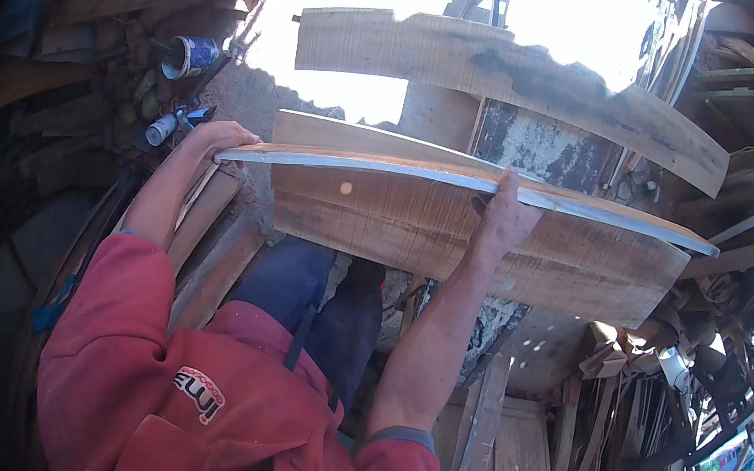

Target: The person picks up several wood planks, aligns them to check their edges, and then passes the edge of one plank across a jointer machine multiple times.

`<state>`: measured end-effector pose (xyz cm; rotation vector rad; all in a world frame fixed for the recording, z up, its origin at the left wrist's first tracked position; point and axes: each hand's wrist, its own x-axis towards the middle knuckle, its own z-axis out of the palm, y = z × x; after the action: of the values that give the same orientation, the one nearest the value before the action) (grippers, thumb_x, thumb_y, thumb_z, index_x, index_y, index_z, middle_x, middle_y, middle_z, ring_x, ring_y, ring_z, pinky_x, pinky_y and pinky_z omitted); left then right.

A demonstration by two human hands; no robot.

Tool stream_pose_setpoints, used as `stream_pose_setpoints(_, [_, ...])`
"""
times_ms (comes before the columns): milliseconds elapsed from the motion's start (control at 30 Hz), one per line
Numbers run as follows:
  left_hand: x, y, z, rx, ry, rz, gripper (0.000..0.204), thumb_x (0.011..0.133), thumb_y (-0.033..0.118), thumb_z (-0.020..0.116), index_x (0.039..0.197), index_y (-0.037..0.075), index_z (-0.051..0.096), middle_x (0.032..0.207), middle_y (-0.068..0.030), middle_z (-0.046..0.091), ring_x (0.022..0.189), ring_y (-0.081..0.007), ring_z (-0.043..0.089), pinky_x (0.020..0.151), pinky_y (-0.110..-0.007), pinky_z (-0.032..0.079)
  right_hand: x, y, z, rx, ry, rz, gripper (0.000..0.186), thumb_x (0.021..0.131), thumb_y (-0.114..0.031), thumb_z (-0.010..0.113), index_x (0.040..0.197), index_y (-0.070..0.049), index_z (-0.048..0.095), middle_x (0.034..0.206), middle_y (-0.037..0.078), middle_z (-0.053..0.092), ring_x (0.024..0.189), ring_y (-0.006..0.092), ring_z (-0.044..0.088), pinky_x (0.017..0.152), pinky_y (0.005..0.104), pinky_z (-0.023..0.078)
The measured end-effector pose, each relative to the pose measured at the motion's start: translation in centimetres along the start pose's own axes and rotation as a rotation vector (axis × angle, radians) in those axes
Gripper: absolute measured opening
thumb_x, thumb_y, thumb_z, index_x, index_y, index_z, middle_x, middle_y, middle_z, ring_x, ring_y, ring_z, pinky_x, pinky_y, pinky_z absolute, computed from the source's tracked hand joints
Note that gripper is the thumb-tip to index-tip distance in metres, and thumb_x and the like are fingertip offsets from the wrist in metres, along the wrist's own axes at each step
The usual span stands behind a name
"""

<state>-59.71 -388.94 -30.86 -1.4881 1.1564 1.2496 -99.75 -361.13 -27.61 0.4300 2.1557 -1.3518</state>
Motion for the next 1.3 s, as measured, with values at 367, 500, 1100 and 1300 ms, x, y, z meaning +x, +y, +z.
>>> stream_pose_setpoints(367, [3.4, -4.9, 2.2, 0.084, 0.261, 0.317, 0.038, 0.104, 0.037, 0.048, 0.123, 0.009, 0.066, 0.102, -0.0157, 0.070, 0.080, -0.0269, 0.067, 0.060, -0.039, 0.054, -0.2, 2.7, -1.4, 0.291, -0.067, 0.087, 0.046, 0.092, -0.015, 0.067, 0.134, -0.003, 0.051, 0.121, 0.016, 0.061, 0.097, 0.0277, 0.068, 0.066, 0.0413, 0.062])
stream_pose_setpoints(500, [1.6, -7.3, 6.1, 0.133, 0.654, 0.592, 0.038, 0.105, 0.035, 0.047, 0.128, 0.007, 0.058, 0.108, -0.0203, 0.064, 0.100, -0.0389, 0.063, 0.087, -0.047, 0.052, 0.7, 7.9, -5.4, 0.718, -0.223, 0.376, 0.053, 0.092, -0.011, 0.065, 0.142, -0.007, 0.047, 0.135, 0.015, 0.057, 0.124, 0.0336, 0.057, 0.099, 0.0560, 0.050])
stream_pose_setpoints(1100, [-5.0, -7.6, 9.8, 0.040, 1.080, 0.972, 0.059, 0.104, 0.040, 0.052, 0.146, 0.003, 0.035, 0.138, -0.0246, 0.046, 0.127, -0.0415, 0.045, 0.110, -0.050, 0.035, -2.7, 8.5, -5.7, 1.072, -0.097, 0.275, 0.095, 0.088, -0.085, 0.028, 0.159, -0.022, 0.023, 0.164, 0.006, 0.024, 0.151, 0.0314, 0.023, 0.121, 0.0574, 0.019])
stream_pose_setpoints(1300, [-4.4, -5.3, 7.4, 0.092, 1.027, 0.915, 0.063, 0.103, 0.037, 0.053, 0.151, 0.001, 0.032, 0.147, -0.0248, 0.042, 0.136, -0.0423, 0.042, 0.115, -0.050, 0.031, -3.8, 6.7, -3.9, 1.033, 0.027, 0.327, 0.091, 0.092, -0.082, 0.023, 0.159, -0.022, 0.025, 0.164, 0.007, 0.025, 0.150, 0.0310, 0.024, 0.121, 0.0582, 0.019])
